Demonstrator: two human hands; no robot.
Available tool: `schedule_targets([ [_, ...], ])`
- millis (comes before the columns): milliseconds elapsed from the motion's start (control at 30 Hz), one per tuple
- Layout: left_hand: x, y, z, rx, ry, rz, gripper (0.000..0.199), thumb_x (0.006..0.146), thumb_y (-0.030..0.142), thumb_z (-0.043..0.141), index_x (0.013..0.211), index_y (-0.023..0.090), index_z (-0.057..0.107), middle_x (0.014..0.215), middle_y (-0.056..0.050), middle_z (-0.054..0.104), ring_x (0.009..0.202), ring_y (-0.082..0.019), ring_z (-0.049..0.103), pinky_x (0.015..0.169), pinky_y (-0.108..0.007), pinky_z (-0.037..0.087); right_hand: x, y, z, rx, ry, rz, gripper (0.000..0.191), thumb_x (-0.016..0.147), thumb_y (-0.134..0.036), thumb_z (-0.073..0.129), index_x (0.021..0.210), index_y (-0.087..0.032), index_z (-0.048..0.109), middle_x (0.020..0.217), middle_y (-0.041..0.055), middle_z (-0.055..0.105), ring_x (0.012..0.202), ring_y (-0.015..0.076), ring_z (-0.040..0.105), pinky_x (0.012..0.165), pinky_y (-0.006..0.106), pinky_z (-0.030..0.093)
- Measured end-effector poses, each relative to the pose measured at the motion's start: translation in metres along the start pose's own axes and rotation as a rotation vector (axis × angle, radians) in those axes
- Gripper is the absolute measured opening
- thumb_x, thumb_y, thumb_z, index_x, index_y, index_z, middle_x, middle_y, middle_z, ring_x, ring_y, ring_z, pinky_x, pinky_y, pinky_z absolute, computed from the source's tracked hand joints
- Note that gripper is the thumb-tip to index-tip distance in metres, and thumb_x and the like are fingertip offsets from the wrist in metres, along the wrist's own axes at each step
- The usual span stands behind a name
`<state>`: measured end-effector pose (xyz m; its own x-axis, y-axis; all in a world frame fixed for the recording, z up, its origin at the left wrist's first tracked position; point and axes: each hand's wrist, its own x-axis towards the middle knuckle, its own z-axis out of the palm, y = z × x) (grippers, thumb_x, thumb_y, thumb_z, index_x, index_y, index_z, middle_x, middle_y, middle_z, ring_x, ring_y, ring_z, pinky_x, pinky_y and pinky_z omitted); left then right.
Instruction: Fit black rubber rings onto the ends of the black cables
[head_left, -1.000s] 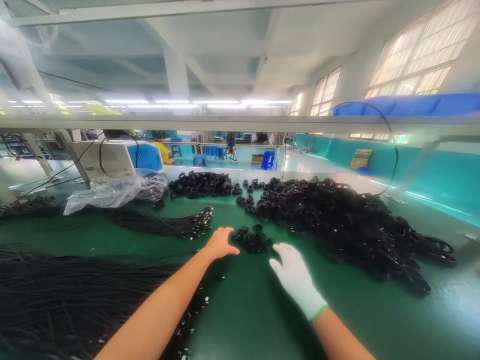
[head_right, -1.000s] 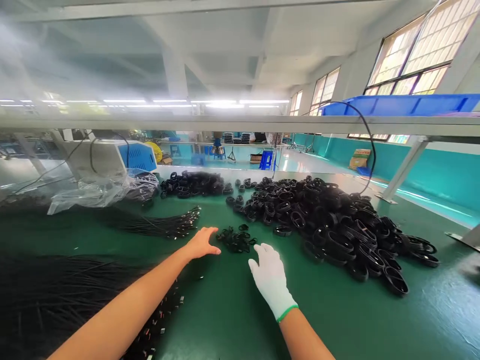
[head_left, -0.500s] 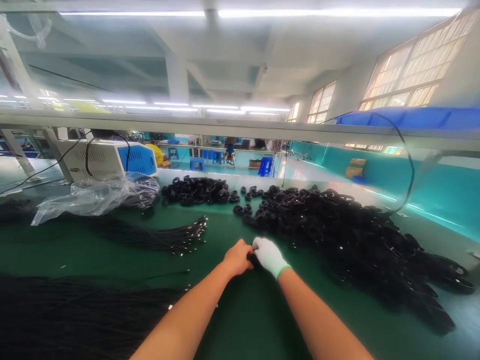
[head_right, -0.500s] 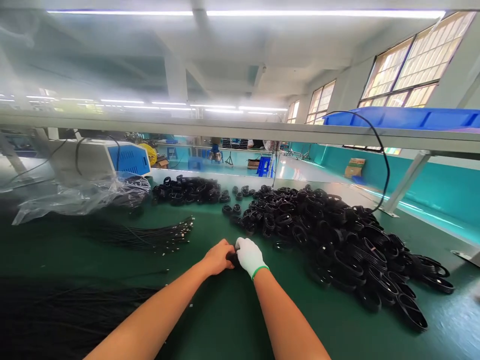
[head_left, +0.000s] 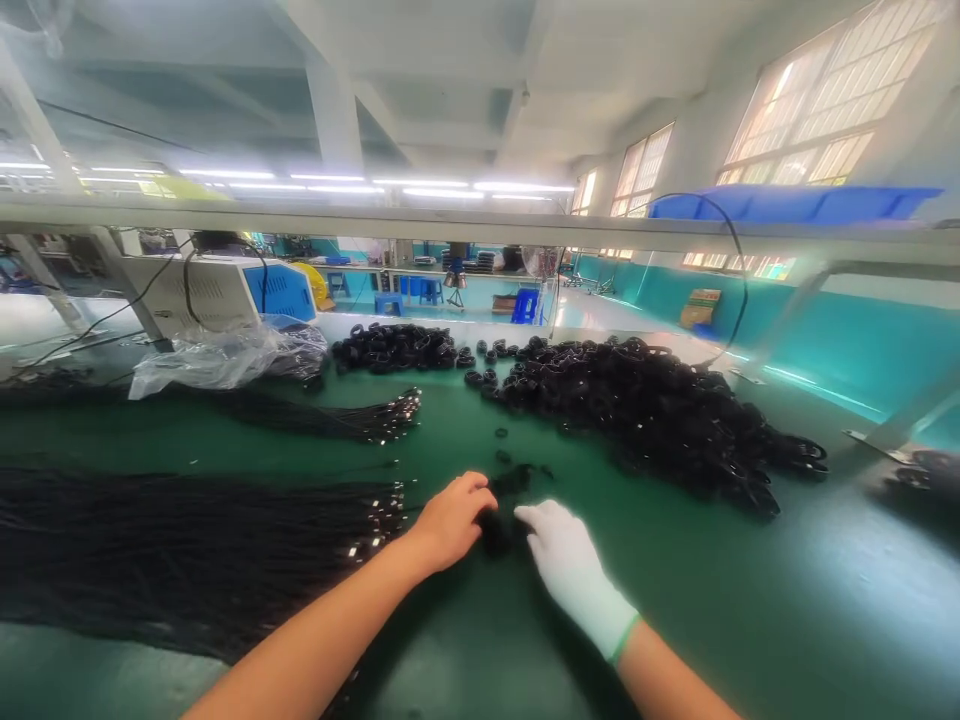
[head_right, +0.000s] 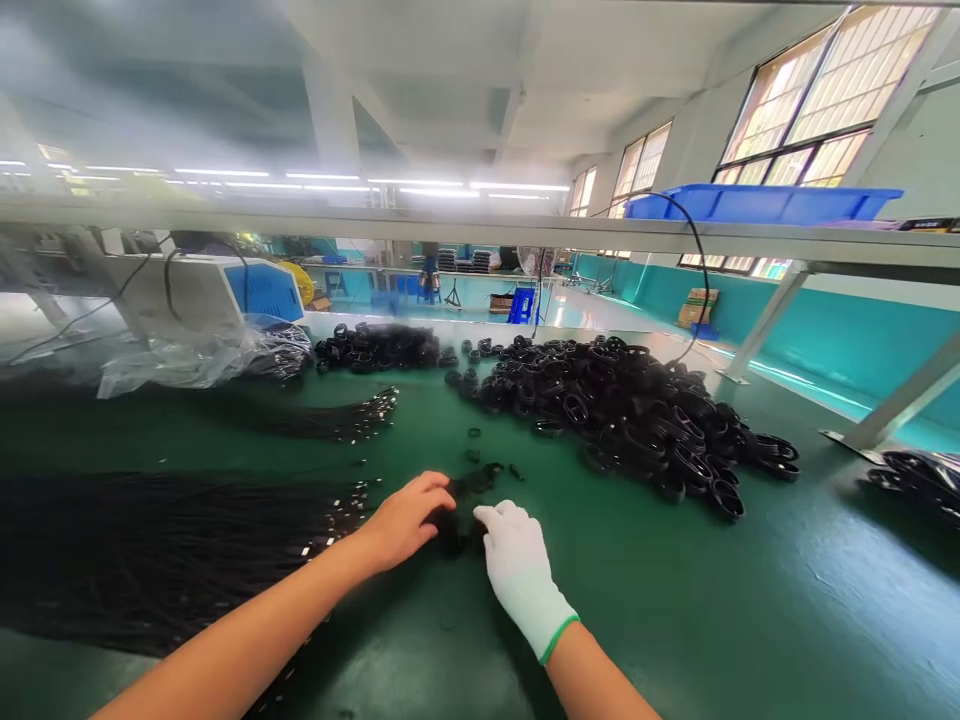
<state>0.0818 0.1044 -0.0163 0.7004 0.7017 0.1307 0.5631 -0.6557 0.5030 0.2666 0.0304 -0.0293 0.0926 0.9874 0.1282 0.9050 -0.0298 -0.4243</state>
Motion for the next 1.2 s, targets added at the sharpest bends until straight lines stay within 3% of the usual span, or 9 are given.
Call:
schedule_targets([
  [67,-0.014,-0.003,-0.005,-0.011,0.035,-0.017,0.038,0.07,0.002,0.051,0.099,0.026,0.058,0.12,0.001,0.049,0.105,-0.015,0.05,0.091,-0.025,0.039,-0.012,0.005,-0.006,0.056,0.009,0.027,0.04,0.077,-0.006,0.044,0.108,-0.023,0.063,0.105,0.0049,0.059,0.096,0.0191,0.055,0.084,0.029,0.041],
  [167,-0.034,-0.007,-0.011,-0.007,0.09,-0.074,0.031,0.077,0.004,0.046,0.097,0.024,0.057,0.108,0.0,0.054,0.094,-0.013,0.054,0.083,-0.024,0.042,-0.028,0.008,-0.015,0.123,0.066,0.066,0.038,0.082,-0.01,0.038,0.112,-0.021,0.06,0.113,0.0047,0.056,0.103,0.0164,0.054,0.091,0.025,0.039],
  [333,-0.057,-0.001,-0.005,0.042,0.102,-0.161,0.019,0.081,0.011,0.044,0.087,0.023,0.058,0.089,0.0,0.057,0.074,-0.014,0.054,0.067,-0.025,0.041,-0.05,-0.002,-0.012,0.179,0.111,0.127,0.032,0.085,-0.02,0.038,0.108,-0.016,0.059,0.109,0.0068,0.059,0.101,0.0182,0.055,0.092,0.029,0.04],
  [467,-0.05,0.002,0.003,0.074,0.005,-0.155,0.02,0.079,0.011,0.048,0.086,0.024,0.061,0.088,0.0,0.059,0.079,-0.016,0.056,0.069,-0.026,0.041,-0.052,-0.011,-0.008,0.198,0.084,0.138,0.028,0.084,-0.023,0.04,0.099,-0.02,0.064,0.102,0.0048,0.063,0.098,0.021,0.055,0.089,0.033,0.041],
  [600,-0.037,0.0,0.001,0.092,-0.065,-0.135,0.028,0.074,0.006,0.053,0.093,0.024,0.062,0.101,-0.001,0.06,0.097,-0.018,0.054,0.083,-0.026,0.039,-0.051,-0.016,-0.022,0.249,0.12,0.17,0.029,0.084,-0.029,0.043,0.104,-0.023,0.063,0.106,0.0041,0.063,0.099,0.0221,0.055,0.089,0.035,0.041],
  [800,-0.039,0.008,-0.007,0.11,-0.024,-0.232,0.018,0.079,0.014,0.047,0.086,0.025,0.06,0.088,0.001,0.059,0.078,-0.016,0.055,0.067,-0.026,0.038,-0.056,-0.017,-0.033,0.307,0.151,0.164,0.031,0.083,-0.034,0.044,0.109,-0.025,0.06,0.11,0.005,0.061,0.102,0.0239,0.053,0.089,0.038,0.041],
  [1033,-0.029,0.015,0.01,0.029,-0.054,-0.207,0.015,0.07,0.009,0.052,0.071,0.023,0.058,0.083,0.0,0.057,0.088,-0.02,0.052,0.077,-0.029,0.037,-0.048,-0.031,-0.013,0.373,0.141,0.045,0.027,0.083,-0.029,0.044,0.101,-0.023,0.062,0.101,0.005,0.063,0.095,0.0222,0.056,0.088,0.036,0.041],
  [1133,-0.03,0.016,0.007,-0.088,-0.002,-0.253,0.013,0.072,0.011,0.05,0.074,0.021,0.056,0.087,-0.001,0.057,0.091,-0.02,0.051,0.082,-0.031,0.038,-0.049,-0.039,-0.016,0.415,0.129,0.071,0.026,0.083,-0.03,0.043,0.1,-0.022,0.062,0.1,0.0052,0.064,0.093,0.0218,0.057,0.085,0.035,0.042],
  [1200,-0.034,0.02,0.004,-0.217,0.026,-0.296,0.01,0.076,0.015,0.046,0.079,0.02,0.054,0.084,-0.002,0.057,0.084,-0.017,0.054,0.077,-0.029,0.042,-0.049,-0.045,-0.018,0.476,0.059,0.13,0.026,0.083,-0.033,0.044,0.098,-0.022,0.061,0.097,0.0047,0.065,0.088,0.0207,0.058,0.08,0.033,0.044],
])
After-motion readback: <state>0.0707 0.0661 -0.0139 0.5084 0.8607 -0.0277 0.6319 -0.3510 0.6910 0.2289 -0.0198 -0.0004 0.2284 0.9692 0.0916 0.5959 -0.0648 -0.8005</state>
